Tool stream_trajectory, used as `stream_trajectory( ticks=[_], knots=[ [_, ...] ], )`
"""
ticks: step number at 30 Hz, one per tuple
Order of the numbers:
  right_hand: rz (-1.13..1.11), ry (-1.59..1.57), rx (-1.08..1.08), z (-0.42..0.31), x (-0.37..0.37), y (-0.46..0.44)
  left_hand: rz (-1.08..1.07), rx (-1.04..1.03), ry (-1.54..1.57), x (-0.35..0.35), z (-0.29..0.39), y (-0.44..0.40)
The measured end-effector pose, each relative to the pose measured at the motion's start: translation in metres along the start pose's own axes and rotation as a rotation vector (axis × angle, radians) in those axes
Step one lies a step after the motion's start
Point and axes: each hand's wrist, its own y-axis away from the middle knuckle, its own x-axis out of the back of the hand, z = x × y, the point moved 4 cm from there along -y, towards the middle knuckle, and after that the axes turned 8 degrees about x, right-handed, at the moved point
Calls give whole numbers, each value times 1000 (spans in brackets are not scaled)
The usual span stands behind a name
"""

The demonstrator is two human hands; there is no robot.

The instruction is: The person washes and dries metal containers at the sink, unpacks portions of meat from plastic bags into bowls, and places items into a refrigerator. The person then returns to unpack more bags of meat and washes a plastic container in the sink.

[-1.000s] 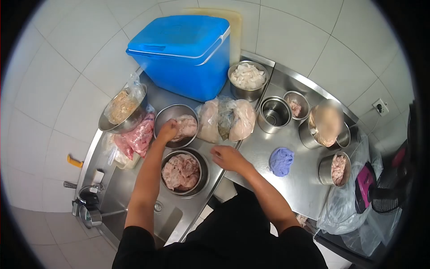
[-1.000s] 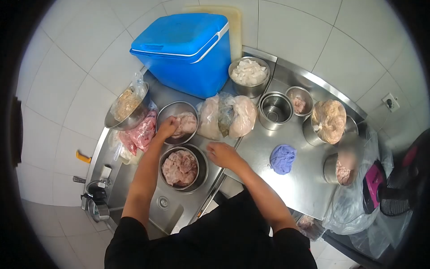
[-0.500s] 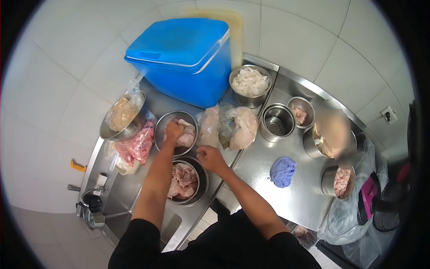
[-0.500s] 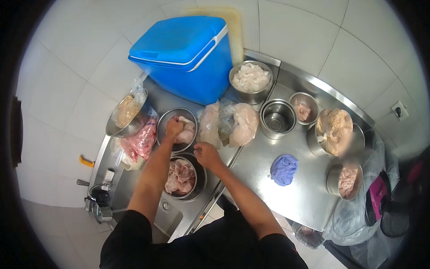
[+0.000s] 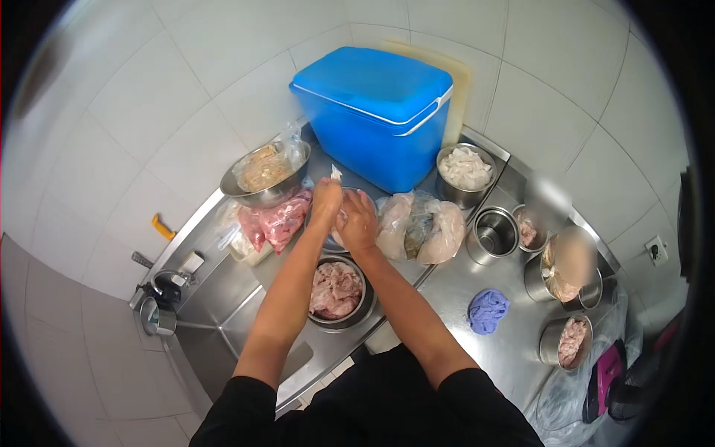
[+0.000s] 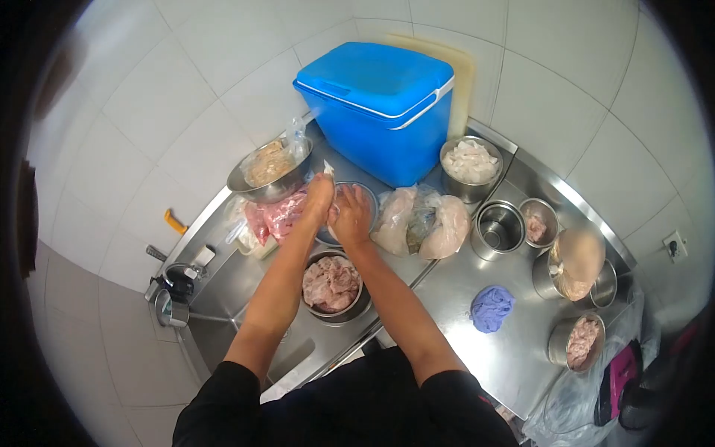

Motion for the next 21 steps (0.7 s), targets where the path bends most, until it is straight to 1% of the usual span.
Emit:
stream_trajectory(
  ticks=[2, 3, 4, 6, 7, 8, 9, 10, 12, 13, 15, 16, 18, 19, 21],
  knots=[
    [13, -74, 18, 8, -8, -2, -40, -29, 4, 2, 4, 7],
    [16, -72, 22, 12, -10, -5, 52, -61, 45, 3, 1, 8],
    [-10, -127, 1, 15, -14, -6, 53, -65, 48, 3, -15, -10],
    [-38, -185, -14, 21, -20, -12, -88, -41, 99, 2, -51, -53],
    [-106, -186, -123, 28, -27, -17, -84, -44, 100, 9, -43, -40],
    [-171, -186, -232, 33, -33, -20, -150, -34, 13, 15, -35, -26],
    [-166, -187, -229, 31, -33, -23, -218, -23, -75, 18, -26, -12],
    [-123, -195, -206, 30, -30, -24, -218, -26, -70, 26, -21, -7],
    [-91, -202, -170, 22, -21, -26, -403, -157, -39, 41, -15, 2],
    [-85, -257, -183, 14, -17, -26, -390, -157, -32, 45, -21, -4],
    [-77, -319, -204, 2, -19, -23, -179, -387, -272, 54, -21, -8],
    [-65, -346, -204, 1, -20, -18, -181, -383, -275, 55, -22, -6],
    [-54, -367, -202, -4, -16, -13, -20, -363, -332, 60, -23, -5],
    [-76, -310, -208, -10, -13, -12, -21, -365, -332, 59, -22, -8],
    [-99, -253, -219, -19, -9, -10, 208, -386, -262, 69, -14, -6]
  ],
)
